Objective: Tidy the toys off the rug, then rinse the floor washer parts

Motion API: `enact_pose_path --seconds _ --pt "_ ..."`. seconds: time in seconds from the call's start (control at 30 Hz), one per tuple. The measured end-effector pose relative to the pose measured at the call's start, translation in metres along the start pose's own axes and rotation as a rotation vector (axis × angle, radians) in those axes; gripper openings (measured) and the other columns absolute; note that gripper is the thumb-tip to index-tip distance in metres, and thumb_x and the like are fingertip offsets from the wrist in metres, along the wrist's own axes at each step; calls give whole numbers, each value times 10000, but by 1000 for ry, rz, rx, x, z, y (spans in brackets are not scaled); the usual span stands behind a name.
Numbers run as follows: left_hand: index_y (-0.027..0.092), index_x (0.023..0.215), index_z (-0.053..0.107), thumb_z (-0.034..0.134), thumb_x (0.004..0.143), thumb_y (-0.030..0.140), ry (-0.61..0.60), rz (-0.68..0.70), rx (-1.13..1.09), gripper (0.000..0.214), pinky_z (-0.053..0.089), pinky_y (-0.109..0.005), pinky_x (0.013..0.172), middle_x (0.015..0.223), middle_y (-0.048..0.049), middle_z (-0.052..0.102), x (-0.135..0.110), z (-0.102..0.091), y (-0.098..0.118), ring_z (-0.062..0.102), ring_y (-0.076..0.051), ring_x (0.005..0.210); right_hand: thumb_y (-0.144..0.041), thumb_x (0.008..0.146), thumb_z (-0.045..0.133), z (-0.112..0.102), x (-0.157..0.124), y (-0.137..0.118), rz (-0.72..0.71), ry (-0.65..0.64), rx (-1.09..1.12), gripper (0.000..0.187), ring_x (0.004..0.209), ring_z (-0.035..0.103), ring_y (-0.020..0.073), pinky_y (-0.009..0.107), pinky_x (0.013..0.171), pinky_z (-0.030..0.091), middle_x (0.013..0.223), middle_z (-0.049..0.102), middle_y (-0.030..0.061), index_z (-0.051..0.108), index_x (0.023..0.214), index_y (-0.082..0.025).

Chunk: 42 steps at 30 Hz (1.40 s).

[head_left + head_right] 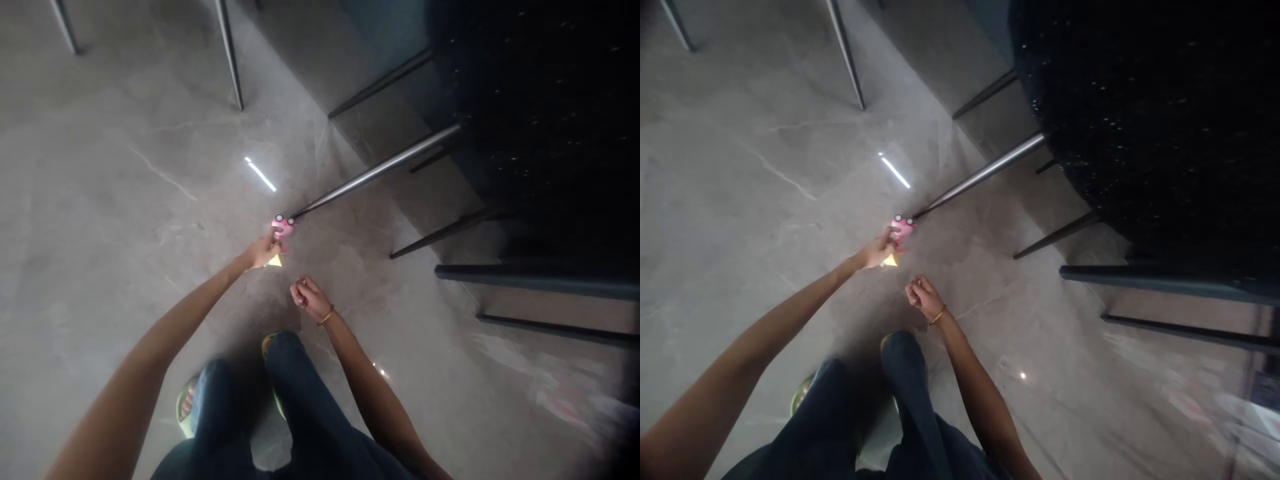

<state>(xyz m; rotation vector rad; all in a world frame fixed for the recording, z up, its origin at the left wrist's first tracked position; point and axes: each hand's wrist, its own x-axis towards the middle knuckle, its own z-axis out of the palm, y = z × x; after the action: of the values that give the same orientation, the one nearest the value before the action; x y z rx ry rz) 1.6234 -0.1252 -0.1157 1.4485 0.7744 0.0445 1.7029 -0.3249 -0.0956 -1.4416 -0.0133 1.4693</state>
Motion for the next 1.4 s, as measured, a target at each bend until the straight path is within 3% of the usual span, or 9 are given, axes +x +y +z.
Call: enact_pose_path --seconds 0.17,0.3,0.5,0.67,0.83,1.07,1.17,1.27,1.4 --pt "221 1308 408 443 893 425 143 -122 -476 464 422 -211 412 920 -63 697 -78 -39 29 579 -118 484 -666 656 700 20 14 -19 -65 -6 -90 520 444 256 72 210 441 174 525 365 -102 546 908 -238" --pt "224 1323 359 427 877 516 229 -17 -803 538 376 -196 361 868 -54 696 -183 -60 27 567 -124 417 -697 698 676 66 26 -7 -64 -248 -276 525 457 236 84 226 444 178 535 308 -94 582 929 -235" --pt "188 1269 385 437 877 488 887 -55 -970 497 373 -208 351 717 -19 668 -351 -33 -10 536 -132 373 -724 674 660 203 9 46 134 -883 -715 544 449 263 88 231 450 223 504 309 -94 581 865 -221" --pt "191 1244 419 426 883 462 1509 15 -1089 452 381 -208 376 667 9 639 -490 14 -31 536 -128 384 -712 724 548 329 -59 91 -4 -1461 -1113 486 429 290 96 245 448 246 464 344 -67 536 700 -227" --pt "195 1310 387 465 835 489 1989 67 -1054 564 387 -214 384 615 31 620 -621 124 -55 542 -141 393 -585 728 530 406 -144 145 -8 -1837 -1387 367 399 302 109 255 427 256 428 326 -59 556 629 -232" --pt "208 1365 371 442 831 537 2734 200 -1285 631 379 -236 392 645 41 614 -724 360 -110 487 -114 367 -366 718 500 432 -286 293 -291 -2353 -1858 288 523 548 205 323 526 425 560 594 47 752 837 -295" --pt "210 1182 503 461 843 529 3023 283 -1446 467 402 -231 416 659 44 607 -740 465 -134 498 -98 389 -351 737 543 399 -382 392 -422 -2610 -1828 208 720 651 233 336 667 486 805 731 82 733 787 -284" --pt "174 880 543 409 873 520 3226 445 -1661 371 398 -221 410 590 27 566 -739 558 -153 478 -87 377 -314 790 548 320 -482 479 -435 -2850 -1881 178 692 638 198 295 671 469 790 731 59 711 802 -241" --pt "157 784 541 365 880 425 3369 776 -1856 335 386 -225 385 622 -17 605 -720 634 -171 460 -85 359 -210 826 576 200 -580 544 -543 -3178 -1938 134 623 589 155 241 596 384 707 697 36 708 806 -220"
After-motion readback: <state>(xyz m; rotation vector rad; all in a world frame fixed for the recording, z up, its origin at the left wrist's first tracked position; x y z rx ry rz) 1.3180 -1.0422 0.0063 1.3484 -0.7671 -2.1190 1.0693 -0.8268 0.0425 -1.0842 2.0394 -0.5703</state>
